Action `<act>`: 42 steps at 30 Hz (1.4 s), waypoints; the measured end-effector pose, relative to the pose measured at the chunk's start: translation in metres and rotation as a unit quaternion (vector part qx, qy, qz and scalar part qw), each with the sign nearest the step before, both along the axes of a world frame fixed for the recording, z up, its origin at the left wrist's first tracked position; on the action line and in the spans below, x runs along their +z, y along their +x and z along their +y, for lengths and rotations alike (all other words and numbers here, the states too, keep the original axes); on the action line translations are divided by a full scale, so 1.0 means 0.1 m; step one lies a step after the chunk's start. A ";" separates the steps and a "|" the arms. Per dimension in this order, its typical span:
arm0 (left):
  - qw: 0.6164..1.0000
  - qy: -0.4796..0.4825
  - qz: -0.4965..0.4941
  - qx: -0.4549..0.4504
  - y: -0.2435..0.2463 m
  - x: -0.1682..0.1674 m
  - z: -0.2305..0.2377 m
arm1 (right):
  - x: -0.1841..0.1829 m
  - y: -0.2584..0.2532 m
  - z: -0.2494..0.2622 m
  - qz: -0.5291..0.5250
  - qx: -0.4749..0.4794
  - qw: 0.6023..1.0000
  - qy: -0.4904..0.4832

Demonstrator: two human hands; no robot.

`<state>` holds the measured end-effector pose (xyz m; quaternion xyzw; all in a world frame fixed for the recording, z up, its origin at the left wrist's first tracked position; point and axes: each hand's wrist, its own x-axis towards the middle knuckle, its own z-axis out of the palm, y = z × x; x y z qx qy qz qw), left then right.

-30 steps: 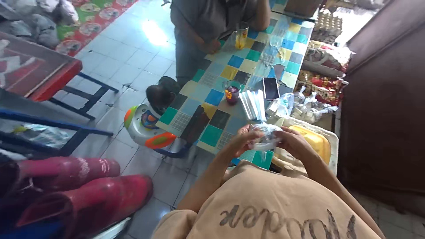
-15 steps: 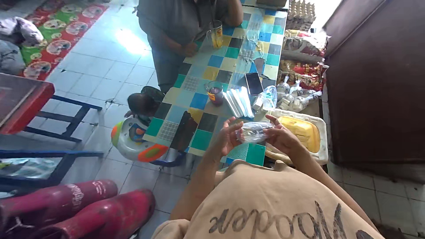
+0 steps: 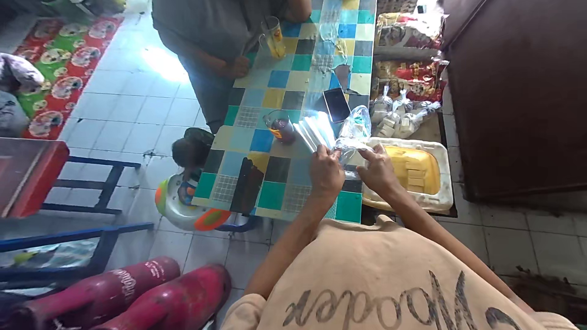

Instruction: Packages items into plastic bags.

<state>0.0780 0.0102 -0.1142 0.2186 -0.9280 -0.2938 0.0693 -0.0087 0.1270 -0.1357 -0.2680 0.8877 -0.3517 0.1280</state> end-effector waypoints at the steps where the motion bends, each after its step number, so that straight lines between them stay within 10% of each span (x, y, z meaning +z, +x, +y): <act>1: 1.000 0.008 -0.001 -0.004 -0.02 0.00 0.01 | -0.02 -0.01 0.01 -0.003 -0.002 1.000 0.009; 11: 0.980 0.057 -0.188 0.022 -0.07 -0.70 -0.06 | -0.54 -0.05 0.67 -0.361 0.128 0.919 -0.099; 15: 0.981 0.065 -0.181 0.007 0.14 -0.83 -0.05 | -0.67 -0.55 1.41 -0.443 0.103 0.891 0.002; 24: 0.983 0.133 -0.125 0.005 0.17 -0.86 0.27 | -1.55 -1.80 1.46 -0.314 0.006 0.863 0.396; 31: 0.986 0.148 -0.075 0.031 0.22 -0.86 0.34 | -2.26 -2.14 1.37 -0.201 0.029 0.874 0.441; 42: 0.983 0.149 -0.050 0.097 0.43 -0.96 0.12 | -2.33 -2.38 1.44 -0.180 0.129 0.838 0.499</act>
